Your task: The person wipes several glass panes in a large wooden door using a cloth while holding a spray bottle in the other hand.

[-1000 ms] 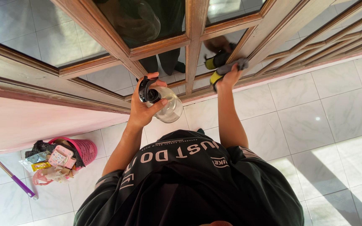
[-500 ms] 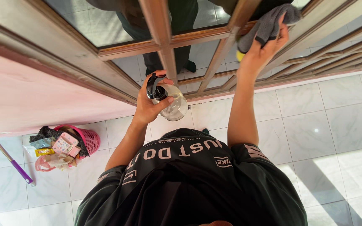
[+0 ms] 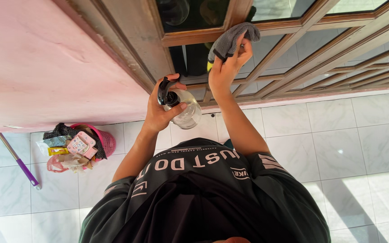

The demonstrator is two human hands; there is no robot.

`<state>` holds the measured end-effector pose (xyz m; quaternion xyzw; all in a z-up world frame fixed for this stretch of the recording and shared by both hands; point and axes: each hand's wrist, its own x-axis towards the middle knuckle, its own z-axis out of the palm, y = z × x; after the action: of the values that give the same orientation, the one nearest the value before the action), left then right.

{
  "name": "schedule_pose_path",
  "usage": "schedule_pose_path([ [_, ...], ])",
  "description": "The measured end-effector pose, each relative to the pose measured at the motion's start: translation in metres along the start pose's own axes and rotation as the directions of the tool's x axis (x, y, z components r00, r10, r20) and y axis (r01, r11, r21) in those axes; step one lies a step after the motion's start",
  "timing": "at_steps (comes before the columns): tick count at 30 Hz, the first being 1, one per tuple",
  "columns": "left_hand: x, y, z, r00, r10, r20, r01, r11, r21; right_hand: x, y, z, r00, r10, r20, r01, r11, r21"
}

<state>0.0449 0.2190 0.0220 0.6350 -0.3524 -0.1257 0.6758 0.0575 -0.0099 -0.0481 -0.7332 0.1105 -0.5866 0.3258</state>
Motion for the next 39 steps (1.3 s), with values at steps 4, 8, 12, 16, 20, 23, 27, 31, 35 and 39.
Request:
schedule_pose_path([
  [4, -0.011, 0.001, -0.025, 1.0, -0.008, -0.005, 0.008, 0.997, 0.076, -0.014, -0.028, 0.025, 0.999, 0.039, 0.009, -0.039, 0.999, 0.028],
  [8, -0.022, 0.0, -0.042, 1.0, 0.0, 0.025, -0.001, 1.0, 0.025, -0.033, -0.058, 0.054, 0.986, -0.061, 0.156, 0.065, 0.998, -0.022],
  [12, -0.031, 0.003, -0.056, 0.999, -0.011, 0.03, 0.011, 1.0, -0.003, -0.046, -0.077, 0.074, 0.947, -0.142, 0.289, 0.169, 0.983, -0.072],
  [16, -0.033, 0.002, -0.063, 1.0, -0.019, 0.018, 0.019, 1.0, 0.002, -0.035, -0.064, 0.061, 0.912, -0.227, 0.34, 0.294, 0.942, -0.159],
  [20, -0.032, -0.002, -0.064, 0.999, -0.012, 0.041, 0.014, 0.999, -0.038, -0.024, -0.029, 0.021, 0.958, -0.134, 0.252, 0.228, 0.89, -0.394],
  [23, -0.027, -0.003, -0.062, 0.998, -0.028, 0.051, 0.031, 0.998, -0.063, -0.011, 0.01, -0.007, 0.978, -0.128, 0.166, 0.192, 0.86, -0.473],
  [27, -0.018, -0.007, -0.054, 0.997, -0.037, 0.069, 0.041, 0.997, -0.06, -0.009, 0.049, -0.017, 0.991, -0.118, 0.064, 0.134, 0.827, -0.545],
  [31, -0.01, -0.01, -0.043, 0.996, -0.038, 0.084, 0.045, 0.996, -0.076, 0.009, 0.07, -0.048, 0.992, -0.128, -0.01, 0.1, 0.825, -0.557],
  [35, 0.002, -0.017, -0.024, 0.993, -0.044, 0.105, 0.055, 0.993, -0.108, 0.032, 0.096, -0.086, 0.993, -0.031, -0.113, -0.045, 0.786, -0.616],
  [39, 0.016, -0.022, 0.004, 0.988, -0.071, 0.137, 0.089, 0.988, -0.127, 0.051, 0.131, -0.121, 0.984, 0.052, -0.171, -0.146, 0.788, -0.598],
])
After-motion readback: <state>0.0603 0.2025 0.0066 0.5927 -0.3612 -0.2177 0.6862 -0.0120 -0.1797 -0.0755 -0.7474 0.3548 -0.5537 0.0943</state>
